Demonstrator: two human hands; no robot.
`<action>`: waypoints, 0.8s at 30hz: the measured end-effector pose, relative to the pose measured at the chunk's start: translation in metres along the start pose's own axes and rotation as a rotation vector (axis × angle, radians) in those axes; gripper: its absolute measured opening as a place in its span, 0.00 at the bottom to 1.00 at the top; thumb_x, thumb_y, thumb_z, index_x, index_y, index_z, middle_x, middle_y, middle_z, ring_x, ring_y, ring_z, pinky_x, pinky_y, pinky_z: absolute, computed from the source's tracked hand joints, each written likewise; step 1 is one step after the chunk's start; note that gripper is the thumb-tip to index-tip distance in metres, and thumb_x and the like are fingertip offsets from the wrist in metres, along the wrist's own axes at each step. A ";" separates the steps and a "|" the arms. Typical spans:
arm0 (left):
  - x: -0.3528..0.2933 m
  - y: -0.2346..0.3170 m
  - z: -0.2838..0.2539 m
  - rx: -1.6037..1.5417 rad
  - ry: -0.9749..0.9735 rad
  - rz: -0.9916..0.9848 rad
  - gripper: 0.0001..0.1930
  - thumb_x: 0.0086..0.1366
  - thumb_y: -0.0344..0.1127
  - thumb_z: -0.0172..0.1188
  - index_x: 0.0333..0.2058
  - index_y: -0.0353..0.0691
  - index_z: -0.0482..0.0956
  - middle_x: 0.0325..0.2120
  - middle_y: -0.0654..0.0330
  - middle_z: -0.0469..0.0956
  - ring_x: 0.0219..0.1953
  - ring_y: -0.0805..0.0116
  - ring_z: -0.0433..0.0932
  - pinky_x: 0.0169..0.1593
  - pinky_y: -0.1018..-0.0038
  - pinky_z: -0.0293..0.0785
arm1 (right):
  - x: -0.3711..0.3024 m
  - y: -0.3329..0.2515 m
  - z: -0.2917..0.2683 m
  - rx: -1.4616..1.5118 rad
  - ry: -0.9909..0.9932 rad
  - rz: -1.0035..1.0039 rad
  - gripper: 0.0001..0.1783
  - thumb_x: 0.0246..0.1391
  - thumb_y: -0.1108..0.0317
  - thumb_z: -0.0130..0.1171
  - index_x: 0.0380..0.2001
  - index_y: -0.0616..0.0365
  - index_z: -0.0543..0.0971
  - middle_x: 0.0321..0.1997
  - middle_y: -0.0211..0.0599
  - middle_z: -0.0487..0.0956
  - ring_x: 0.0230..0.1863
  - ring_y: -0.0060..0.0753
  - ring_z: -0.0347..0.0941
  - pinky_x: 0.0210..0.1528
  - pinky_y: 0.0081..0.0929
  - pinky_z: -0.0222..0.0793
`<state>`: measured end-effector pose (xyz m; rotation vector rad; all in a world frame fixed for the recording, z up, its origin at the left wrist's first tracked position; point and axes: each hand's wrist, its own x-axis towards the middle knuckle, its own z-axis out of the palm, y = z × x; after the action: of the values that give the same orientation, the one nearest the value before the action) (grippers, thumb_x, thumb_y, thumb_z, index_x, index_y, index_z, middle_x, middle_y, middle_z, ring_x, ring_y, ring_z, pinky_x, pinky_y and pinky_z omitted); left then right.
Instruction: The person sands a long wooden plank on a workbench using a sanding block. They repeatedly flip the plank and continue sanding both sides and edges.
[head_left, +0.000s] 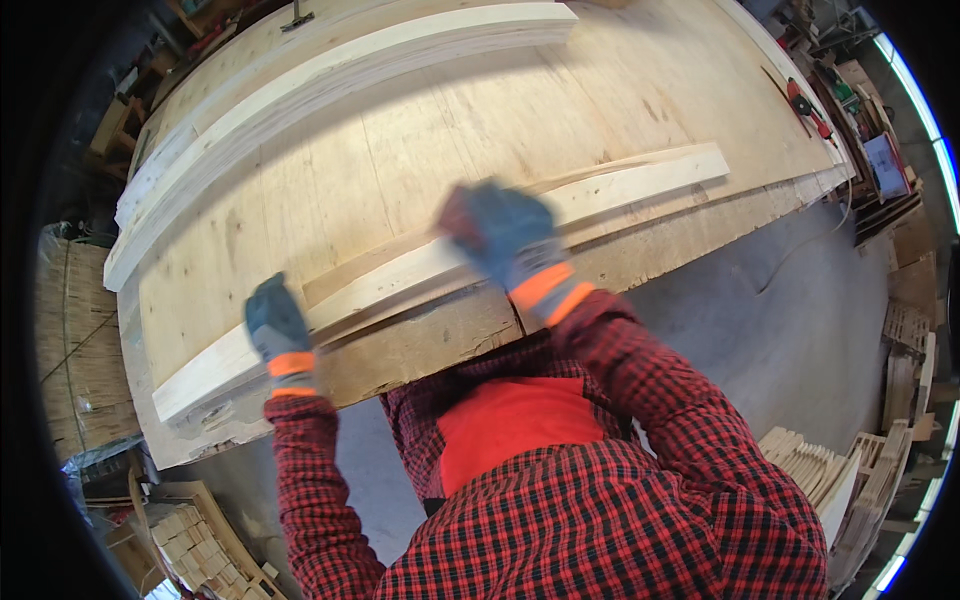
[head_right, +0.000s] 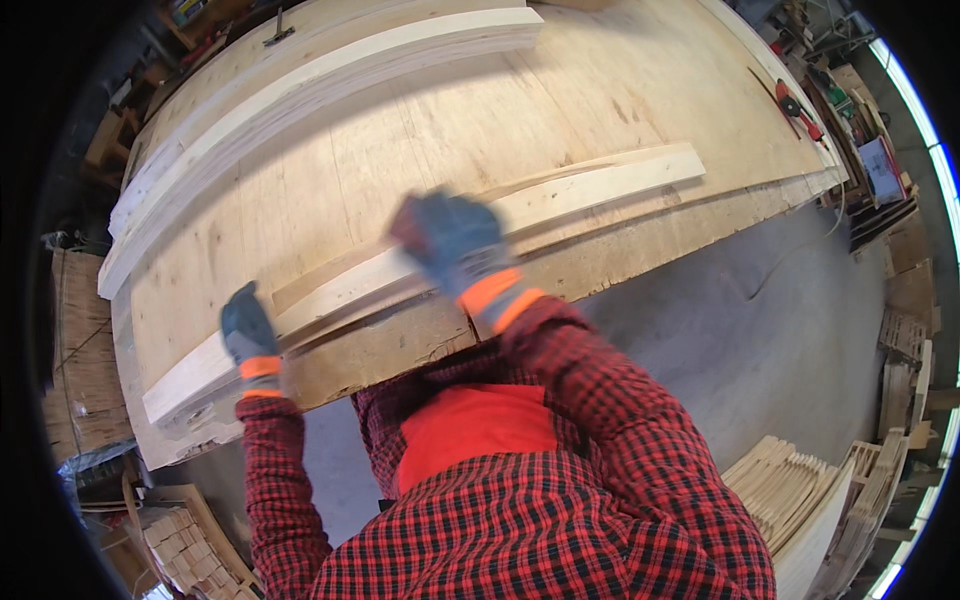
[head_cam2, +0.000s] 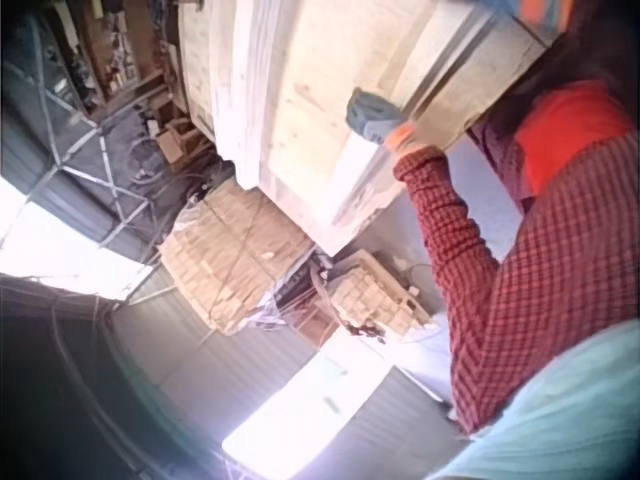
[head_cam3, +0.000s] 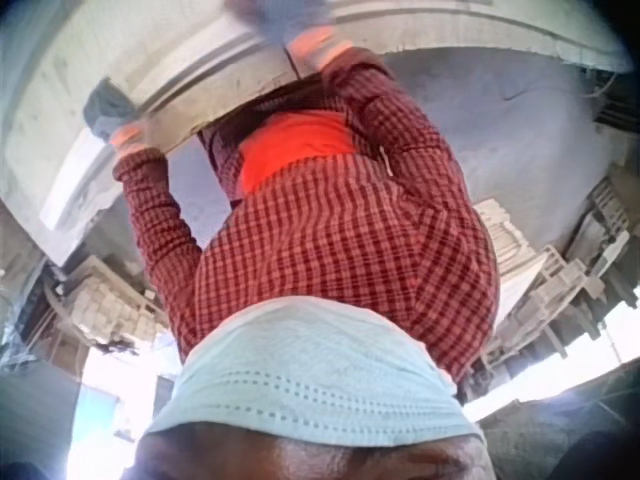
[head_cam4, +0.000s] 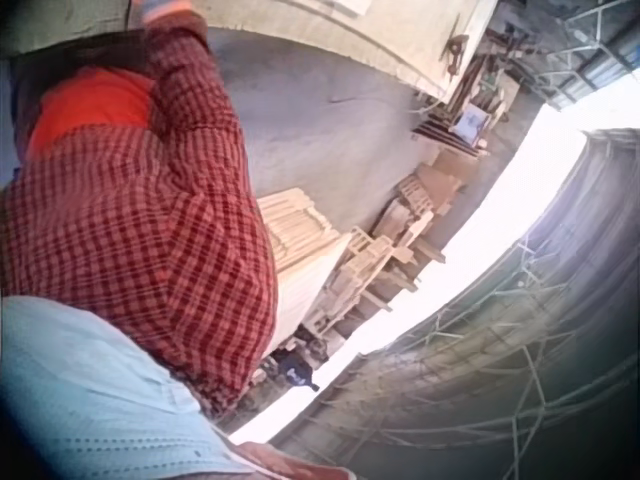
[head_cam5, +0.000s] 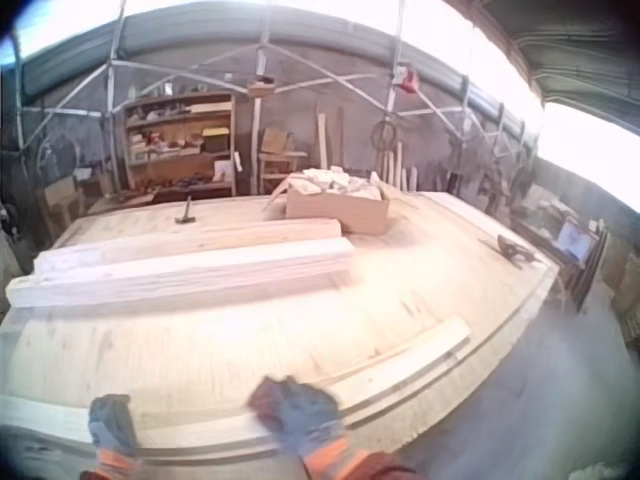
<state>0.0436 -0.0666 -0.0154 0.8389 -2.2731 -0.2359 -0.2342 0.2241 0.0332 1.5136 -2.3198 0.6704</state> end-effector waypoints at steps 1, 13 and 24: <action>-0.003 -0.020 -0.019 0.162 0.050 0.113 0.11 0.72 0.27 0.56 0.46 0.38 0.88 0.44 0.50 0.88 0.46 0.48 0.84 0.56 0.57 0.78 | -0.004 0.038 -0.017 -0.102 0.024 0.120 0.15 0.59 0.54 0.68 0.48 0.41 0.81 0.42 0.39 0.81 0.42 0.48 0.82 0.42 0.47 0.79; -0.022 -0.066 -0.032 0.260 0.039 0.004 0.14 0.77 0.36 0.50 0.39 0.39 0.85 0.41 0.52 0.87 0.45 0.47 0.81 0.54 0.56 0.75 | 0.050 -0.018 0.010 -0.005 -0.089 0.114 0.16 0.61 0.50 0.65 0.42 0.49 0.84 0.38 0.44 0.85 0.41 0.54 0.84 0.45 0.53 0.80; -0.022 -0.068 -0.034 0.295 0.016 0.020 0.15 0.77 0.35 0.48 0.40 0.39 0.85 0.41 0.53 0.87 0.45 0.48 0.81 0.54 0.57 0.76 | 0.030 0.072 -0.028 -0.222 -0.078 0.322 0.12 0.64 0.51 0.60 0.44 0.38 0.86 0.45 0.42 0.88 0.47 0.52 0.87 0.49 0.51 0.82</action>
<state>0.1127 -0.1035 -0.0279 0.9608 -2.3338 0.1187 -0.3122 0.2401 0.0556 1.1011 -2.6258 0.4131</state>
